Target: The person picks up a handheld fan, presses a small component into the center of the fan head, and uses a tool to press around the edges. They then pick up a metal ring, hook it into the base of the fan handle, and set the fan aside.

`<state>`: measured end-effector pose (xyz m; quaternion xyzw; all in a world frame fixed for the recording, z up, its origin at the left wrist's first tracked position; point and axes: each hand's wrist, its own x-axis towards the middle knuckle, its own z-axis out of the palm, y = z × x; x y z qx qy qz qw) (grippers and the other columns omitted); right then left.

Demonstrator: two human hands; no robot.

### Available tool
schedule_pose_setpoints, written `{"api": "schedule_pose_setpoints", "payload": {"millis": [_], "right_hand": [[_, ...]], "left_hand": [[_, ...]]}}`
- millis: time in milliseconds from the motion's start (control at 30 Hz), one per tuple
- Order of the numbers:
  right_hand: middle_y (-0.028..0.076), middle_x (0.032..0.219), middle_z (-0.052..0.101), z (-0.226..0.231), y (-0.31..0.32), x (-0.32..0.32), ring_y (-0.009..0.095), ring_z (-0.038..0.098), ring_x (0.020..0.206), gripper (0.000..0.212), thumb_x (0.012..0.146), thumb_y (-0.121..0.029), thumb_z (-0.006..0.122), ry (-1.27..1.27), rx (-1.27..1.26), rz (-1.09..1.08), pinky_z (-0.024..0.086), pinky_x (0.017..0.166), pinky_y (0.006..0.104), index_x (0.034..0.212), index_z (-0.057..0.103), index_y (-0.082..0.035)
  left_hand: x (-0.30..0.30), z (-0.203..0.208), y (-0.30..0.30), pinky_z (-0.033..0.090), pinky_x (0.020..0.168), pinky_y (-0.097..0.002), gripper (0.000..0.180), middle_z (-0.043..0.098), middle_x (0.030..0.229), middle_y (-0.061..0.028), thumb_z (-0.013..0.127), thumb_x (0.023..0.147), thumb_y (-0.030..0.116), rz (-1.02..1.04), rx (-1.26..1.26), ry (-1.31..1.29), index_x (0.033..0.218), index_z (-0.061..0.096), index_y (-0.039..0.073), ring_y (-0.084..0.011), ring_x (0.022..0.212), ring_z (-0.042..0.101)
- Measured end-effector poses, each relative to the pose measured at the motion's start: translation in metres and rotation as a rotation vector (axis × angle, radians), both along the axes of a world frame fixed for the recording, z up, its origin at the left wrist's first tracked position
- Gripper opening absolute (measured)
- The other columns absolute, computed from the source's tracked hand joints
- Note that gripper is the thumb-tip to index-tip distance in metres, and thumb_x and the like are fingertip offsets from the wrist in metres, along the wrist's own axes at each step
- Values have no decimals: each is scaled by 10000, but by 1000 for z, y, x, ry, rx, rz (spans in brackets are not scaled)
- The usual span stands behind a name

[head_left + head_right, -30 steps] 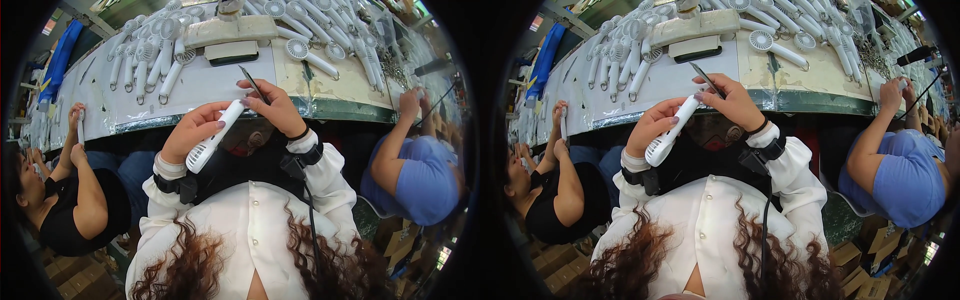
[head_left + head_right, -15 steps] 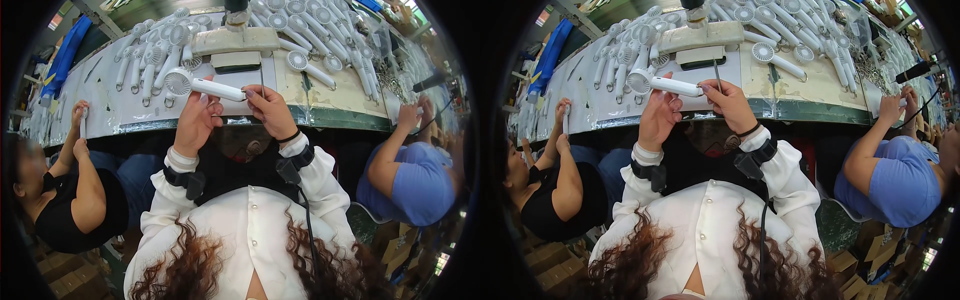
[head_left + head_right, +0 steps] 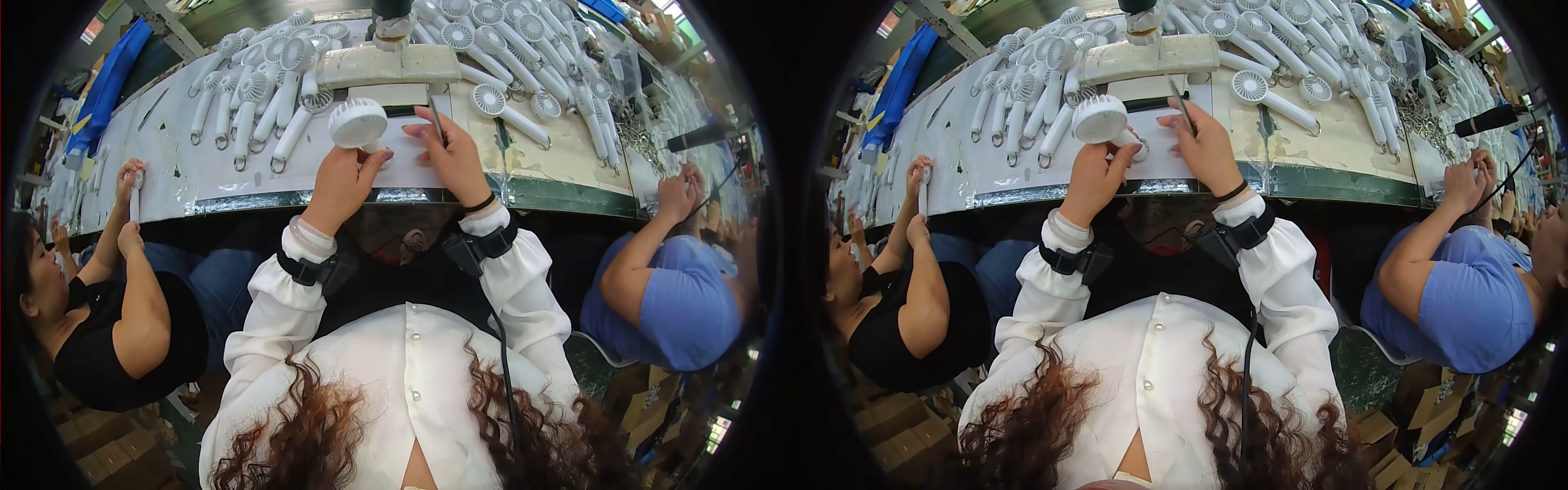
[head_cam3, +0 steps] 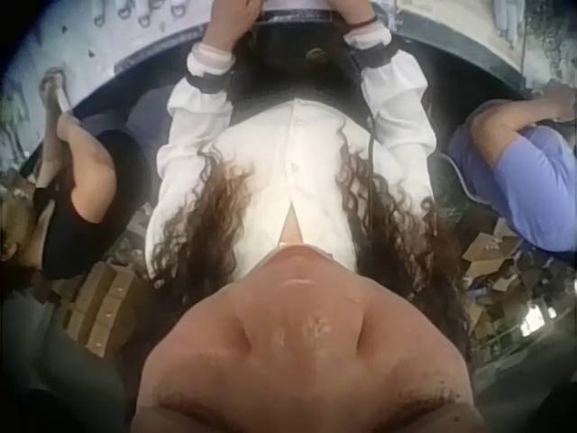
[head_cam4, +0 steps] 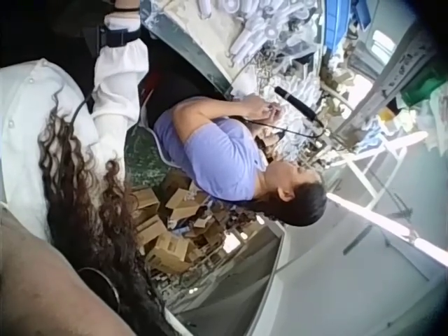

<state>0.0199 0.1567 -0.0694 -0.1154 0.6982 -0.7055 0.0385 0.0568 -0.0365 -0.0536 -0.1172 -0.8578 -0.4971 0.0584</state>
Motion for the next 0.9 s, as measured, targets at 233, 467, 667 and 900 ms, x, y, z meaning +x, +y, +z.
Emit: {"api": "schedule_pose_setpoints", "payload": {"millis": [233,467,667,900], "right_hand": [[46,963,660,-11,14,-3,62,541,764,295,996,-88,470,74,-18,-28,459,724,199,1267,554,-8],[50,944,656,-11,10,0,59,524,736,300,994,-90,473,109,-18,-9,463,714,203,1274,545,-11],[50,938,654,-11,10,1,60,523,731,304,993,-88,473,106,-21,-3,468,716,205,1280,539,-12],[48,934,654,-11,11,1,61,523,730,305,992,-85,475,100,-11,-2,472,712,207,1281,539,-14]], "left_hand": [[-12,12,6,480,622,-380,337,636,748,-152,683,879,277,13,-119,-30,1010,596,-20,-295,677,627],[-7,8,-1,464,634,-371,373,616,767,-140,651,900,331,-58,-153,30,1042,585,-8,-284,666,583],[-8,-1,-4,470,626,-342,397,631,803,-135,620,925,336,-86,-93,68,1089,571,-23,-242,684,597],[-2,7,-3,475,634,-336,430,638,817,-138,641,907,360,-78,-133,-9,1032,577,-47,-228,700,601]]}}
